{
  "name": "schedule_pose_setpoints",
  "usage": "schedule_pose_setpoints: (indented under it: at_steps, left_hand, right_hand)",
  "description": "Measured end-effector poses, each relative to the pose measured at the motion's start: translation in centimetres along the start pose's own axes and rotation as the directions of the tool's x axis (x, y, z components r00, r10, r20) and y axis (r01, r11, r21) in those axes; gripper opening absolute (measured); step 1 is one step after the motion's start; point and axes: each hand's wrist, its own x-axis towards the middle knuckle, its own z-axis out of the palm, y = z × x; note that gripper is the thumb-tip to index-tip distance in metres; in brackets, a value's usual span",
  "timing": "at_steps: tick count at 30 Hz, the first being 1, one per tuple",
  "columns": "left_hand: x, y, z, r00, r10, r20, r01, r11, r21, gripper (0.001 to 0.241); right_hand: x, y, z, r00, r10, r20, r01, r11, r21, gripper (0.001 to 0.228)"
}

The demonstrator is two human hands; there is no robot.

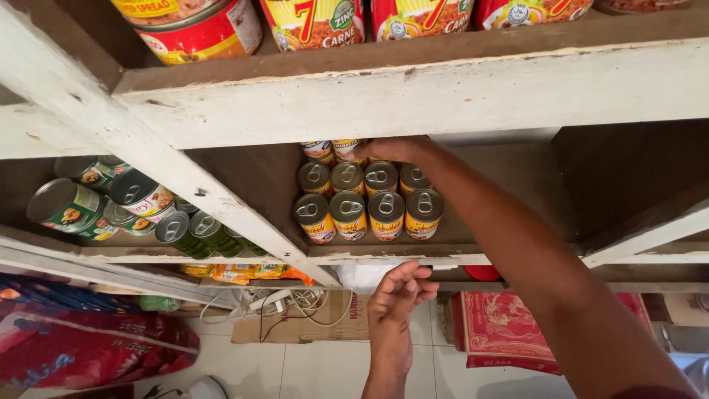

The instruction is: Stocking canned goods on wooden shelves from a storage crate.

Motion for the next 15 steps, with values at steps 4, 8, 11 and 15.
schedule_pose_setpoints:
  at_steps: [4, 8, 11, 15]
  left_hand:
    - [0.0, -0.3, 0.0, 1.0, -0.024, 0.0, 0.024, 1.0, -0.011, 0.033]
    - [0.0, -0.2, 0.4, 1.0, -0.017, -0.002, 0.017, 1.0, 0.005, 0.033]
    - [0.0, -0.1, 0.9, 1.0, -0.03, -0.009, 0.03, 0.999, 0.015, 0.032]
    - [0.0, 0.0, 1.7, 0.999, -0.046, -0.02, 0.047, 0.998, 0.035, 0.031]
  right_hand:
    - [0.3, 0.8, 0.1, 0.998, 0.05, 0.045, -0.051, 0.999, 0.004, 0.06]
    - [0.7, 1.9, 0.4, 0.996, -0.088, 0.019, 0.088, 0.996, -0.008, 0.066]
    - [0.4, 1.8, 0.0, 0.999, -0.044, 0.027, 0.045, 0.998, -0.044, 0.067]
    - [0.1, 1.7, -0.8, 0.987, 0.161, -0.005, -0.144, 0.869, -0.473, 0.054]
